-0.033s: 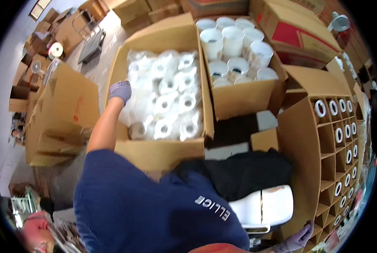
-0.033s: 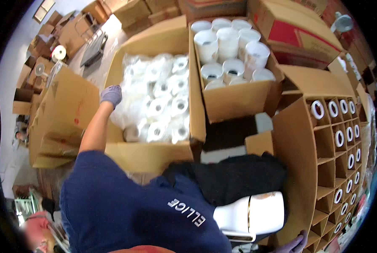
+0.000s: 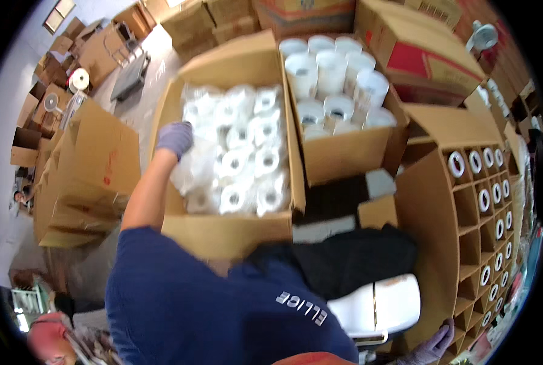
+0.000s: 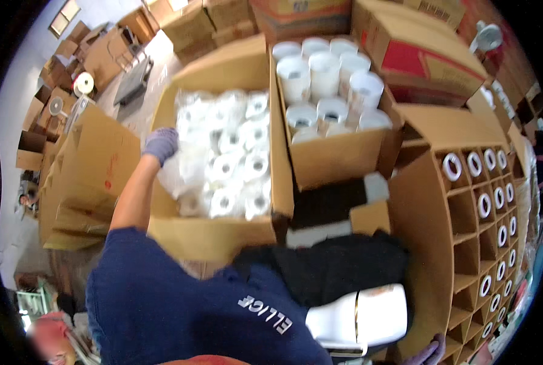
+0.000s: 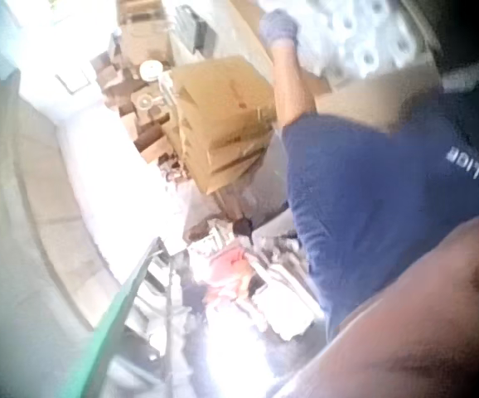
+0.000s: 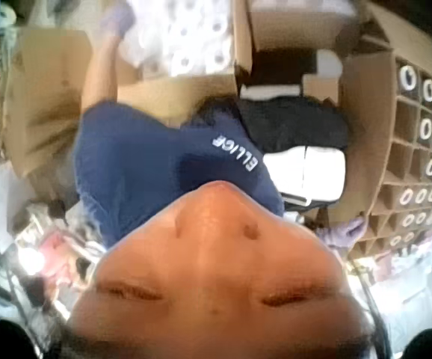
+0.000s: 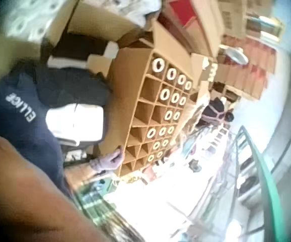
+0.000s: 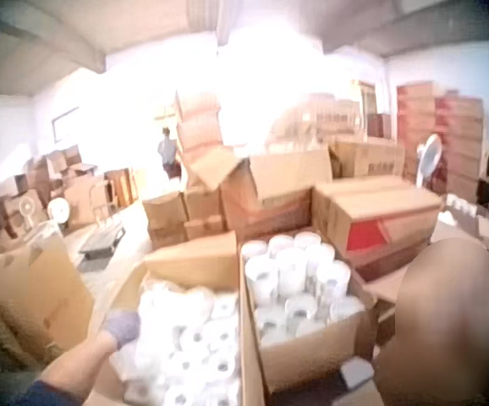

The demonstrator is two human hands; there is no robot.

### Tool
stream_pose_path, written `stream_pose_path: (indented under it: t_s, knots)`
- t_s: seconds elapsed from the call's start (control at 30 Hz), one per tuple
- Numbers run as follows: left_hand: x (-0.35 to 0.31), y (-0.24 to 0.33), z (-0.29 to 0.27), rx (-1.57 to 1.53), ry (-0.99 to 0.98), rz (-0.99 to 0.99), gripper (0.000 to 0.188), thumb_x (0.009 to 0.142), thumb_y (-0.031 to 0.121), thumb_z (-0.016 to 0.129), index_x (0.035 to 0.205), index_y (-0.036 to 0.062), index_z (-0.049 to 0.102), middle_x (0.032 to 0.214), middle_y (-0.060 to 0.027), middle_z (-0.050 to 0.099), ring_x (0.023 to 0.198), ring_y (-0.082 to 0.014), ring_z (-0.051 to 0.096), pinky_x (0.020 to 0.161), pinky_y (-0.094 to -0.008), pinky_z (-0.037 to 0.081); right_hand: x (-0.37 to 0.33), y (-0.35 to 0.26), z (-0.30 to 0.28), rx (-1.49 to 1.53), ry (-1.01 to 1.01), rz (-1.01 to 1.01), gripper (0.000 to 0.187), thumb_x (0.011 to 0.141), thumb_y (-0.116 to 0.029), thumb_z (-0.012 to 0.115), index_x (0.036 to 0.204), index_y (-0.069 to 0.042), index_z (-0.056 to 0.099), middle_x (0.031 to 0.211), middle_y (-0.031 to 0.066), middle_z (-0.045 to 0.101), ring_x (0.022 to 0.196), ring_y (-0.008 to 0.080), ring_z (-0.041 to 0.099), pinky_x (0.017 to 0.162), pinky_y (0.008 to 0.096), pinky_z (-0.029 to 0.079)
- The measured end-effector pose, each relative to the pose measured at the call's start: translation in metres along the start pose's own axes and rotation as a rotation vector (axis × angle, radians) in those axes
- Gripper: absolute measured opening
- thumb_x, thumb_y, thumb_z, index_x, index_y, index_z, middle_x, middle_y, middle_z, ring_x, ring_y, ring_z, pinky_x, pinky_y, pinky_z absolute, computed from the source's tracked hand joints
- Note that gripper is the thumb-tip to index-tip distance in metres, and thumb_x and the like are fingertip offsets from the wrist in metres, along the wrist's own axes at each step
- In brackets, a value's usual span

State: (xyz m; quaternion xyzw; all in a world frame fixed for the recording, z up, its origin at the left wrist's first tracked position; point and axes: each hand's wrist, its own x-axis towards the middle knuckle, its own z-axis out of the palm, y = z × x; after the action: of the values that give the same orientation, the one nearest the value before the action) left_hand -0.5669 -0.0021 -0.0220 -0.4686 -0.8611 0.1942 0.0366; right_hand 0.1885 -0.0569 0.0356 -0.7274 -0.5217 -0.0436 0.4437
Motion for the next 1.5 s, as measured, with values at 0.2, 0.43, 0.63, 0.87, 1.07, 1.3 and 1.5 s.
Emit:
stream_pose_path:
  t_s: [0.2, 0.43, 0.63, 0.87, 1.07, 1.3, 1.5]
  knots:
    - [-0.111, 0.197, -0.264, -0.865, 0.074, 1.367, 0.040, 0.086, 0.023, 0.067, 0.124, 0.0122, 0.060, 0.102, -0.0118, 0.068, 0.097, -0.0268, 0.066, 0.089, -0.0428, 0.050, 0.046, -0.116, 0.043, 0.559, -0.711, -0.239, 0.059, 0.092, -0.020, 0.065, 0.142, 0.003, 0.045, 0.137, 0.0158, 0.053, 0.115, 0.0238, 0.059, 0.100, 0.0349, 0.046]
    - [-0.131, 0.298, -0.336, -1.496, 0.595, 1.629, 0.106, 0.067, 0.038, 0.089, 0.151, 0.0056, 0.033, 0.151, -0.0150, 0.041, 0.134, -0.0275, 0.046, 0.110, -0.0403, 0.037, 0.126, -0.104, 0.028, 1.203, -0.425, 0.258, 0.053, 0.089, -0.021, 0.067, 0.133, 0.005, 0.052, 0.121, 0.0198, 0.064, 0.108, 0.0302, 0.065, 0.091, 0.0421, 0.056]
    - [-0.169, 0.445, -0.263, -1.475, -0.065, 1.785, 0.095, 0.081, 0.017, 0.078, 0.155, 0.0004, 0.021, 0.134, -0.0198, 0.053, 0.120, -0.0240, 0.056, 0.102, -0.0369, 0.044, 0.204, -0.019, 0.006, 0.884, -0.362, 0.084, 0.052, 0.085, -0.013, 0.074, 0.132, -0.003, 0.055, 0.108, 0.0136, 0.067, 0.091, 0.0261, 0.068, 0.080, 0.0347, 0.057]
    - [-0.184, 0.520, -0.268, -1.534, 0.379, 1.407, 0.083, 0.081, 0.026, 0.077, 0.147, -0.0032, 0.036, 0.132, -0.0220, 0.053, 0.121, -0.0282, 0.053, 0.104, -0.0395, 0.042, 0.116, 0.015, -0.029, 0.681, 0.381, 0.182, 0.067, 0.085, -0.019, 0.074, 0.141, 0.001, 0.042, 0.119, 0.0187, 0.060, 0.105, 0.0287, 0.062, 0.089, 0.0354, 0.052]
    - [-0.120, 0.649, -0.294, -1.299, 0.383, 0.927, 0.133, 0.064, 0.065, 0.082, 0.154, -0.0035, 0.013, 0.152, -0.0333, 0.031, 0.141, -0.0429, 0.034, 0.115, -0.0490, 0.028, 0.085, 0.009, 0.042, 0.268, 0.099, -0.223, 0.057, 0.084, -0.019, 0.072, 0.134, 0.001, 0.052, 0.126, 0.0229, 0.058, 0.119, 0.0384, 0.055, 0.104, 0.0436, 0.043]
    - [-0.115, 0.757, -0.334, -0.639, 0.506, 1.254, 0.037, 0.085, 0.041, 0.060, 0.107, 0.0139, 0.073, 0.114, -0.0182, 0.068, 0.107, -0.0349, 0.065, 0.093, -0.0470, 0.049, 0.115, 0.002, 0.034, 0.193, 0.030, -0.255, 0.055, 0.086, -0.022, 0.070, 0.133, 0.002, 0.053, 0.122, 0.0243, 0.061, 0.116, 0.0396, 0.058, 0.102, 0.0442, 0.045]
    - [-0.227, 0.662, -0.317, -1.047, 0.853, 1.834, 0.028, 0.074, 0.016, 0.072, 0.101, 0.0088, 0.071, 0.098, -0.0122, 0.067, 0.093, -0.0358, 0.061, 0.087, -0.0459, 0.048, 0.158, 0.032, 0.021, 0.106, 0.115, -0.223, 0.061, 0.083, -0.030, 0.075, 0.128, 0.005, 0.055, 0.123, 0.0240, 0.060, 0.107, 0.0390, 0.061, 0.092, 0.0439, 0.050]
